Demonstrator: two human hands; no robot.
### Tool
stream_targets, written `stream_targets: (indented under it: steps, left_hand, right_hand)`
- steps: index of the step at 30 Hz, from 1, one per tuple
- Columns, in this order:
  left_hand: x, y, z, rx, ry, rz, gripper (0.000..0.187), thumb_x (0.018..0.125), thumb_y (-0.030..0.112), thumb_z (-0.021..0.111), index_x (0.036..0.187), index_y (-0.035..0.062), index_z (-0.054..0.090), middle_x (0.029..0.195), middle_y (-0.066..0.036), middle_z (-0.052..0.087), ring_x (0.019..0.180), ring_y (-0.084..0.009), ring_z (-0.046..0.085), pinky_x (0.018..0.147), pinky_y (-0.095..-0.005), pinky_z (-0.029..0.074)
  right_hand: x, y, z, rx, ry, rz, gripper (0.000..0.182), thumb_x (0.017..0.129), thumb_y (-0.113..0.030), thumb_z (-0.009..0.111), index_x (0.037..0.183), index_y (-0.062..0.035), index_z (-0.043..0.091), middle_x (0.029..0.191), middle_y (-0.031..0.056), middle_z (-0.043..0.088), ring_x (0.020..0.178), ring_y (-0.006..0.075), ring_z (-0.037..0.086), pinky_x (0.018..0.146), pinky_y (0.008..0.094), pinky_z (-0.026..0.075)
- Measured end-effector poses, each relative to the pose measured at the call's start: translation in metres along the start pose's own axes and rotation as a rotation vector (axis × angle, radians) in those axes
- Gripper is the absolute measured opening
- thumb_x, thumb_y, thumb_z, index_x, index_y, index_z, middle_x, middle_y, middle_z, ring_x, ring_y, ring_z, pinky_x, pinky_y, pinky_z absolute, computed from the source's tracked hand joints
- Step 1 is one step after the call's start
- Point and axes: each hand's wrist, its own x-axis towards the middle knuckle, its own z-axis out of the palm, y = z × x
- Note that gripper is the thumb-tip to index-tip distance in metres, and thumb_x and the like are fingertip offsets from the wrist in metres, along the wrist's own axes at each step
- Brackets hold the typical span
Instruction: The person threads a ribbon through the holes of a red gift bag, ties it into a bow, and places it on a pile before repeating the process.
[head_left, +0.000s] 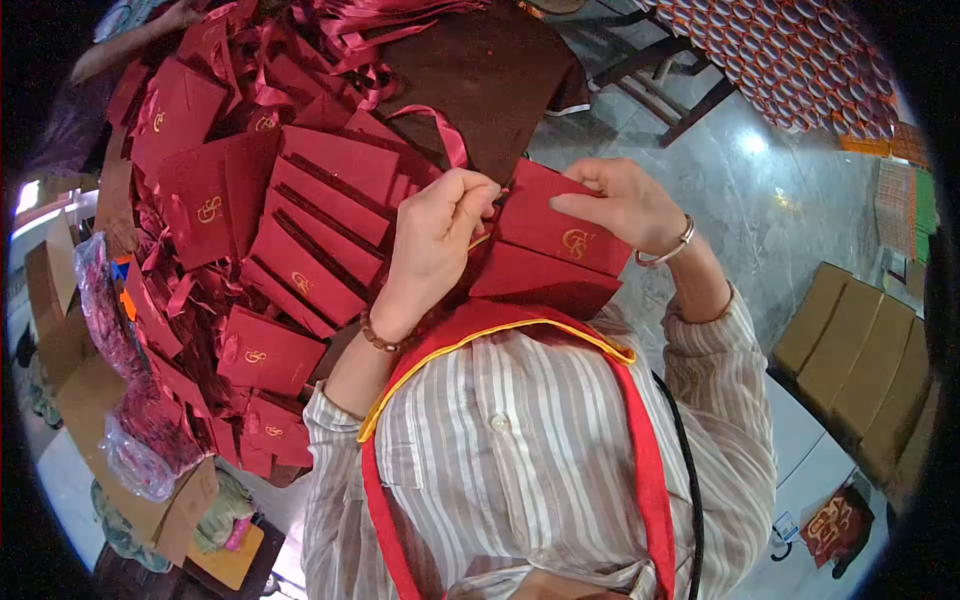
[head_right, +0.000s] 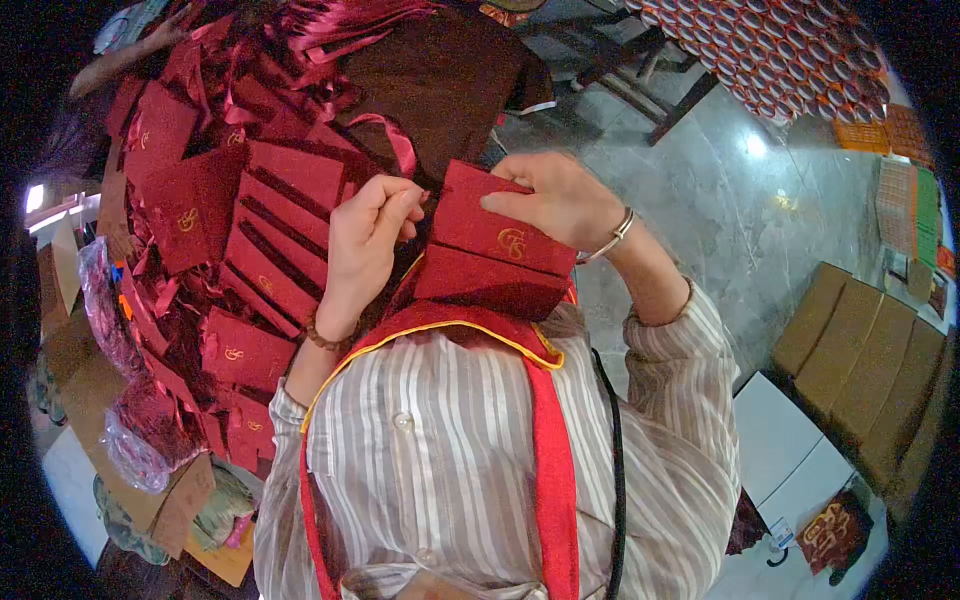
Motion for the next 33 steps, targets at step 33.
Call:
stream_targets:
  steps: [33]
  left_hand:
    - [-0.001,-0.005,0.034,0.342,0.009,0.482,0.010,0.078,0.001,0.062,0.087,0.0006,0.060,0.078,-0.014,0.058,0.070,-0.0298,0.059,0.059,-0.0353,0.047]
  right_hand:
    - [-0.013,-0.005,-0.004,-0.150,0.081,-0.023,0.020,0.084,-0.018,0.059,0.092,0.0006,0.061,0.080,0.0062,0.064,0.072,0.0112,0.059,0.064,0.0268,0.046]
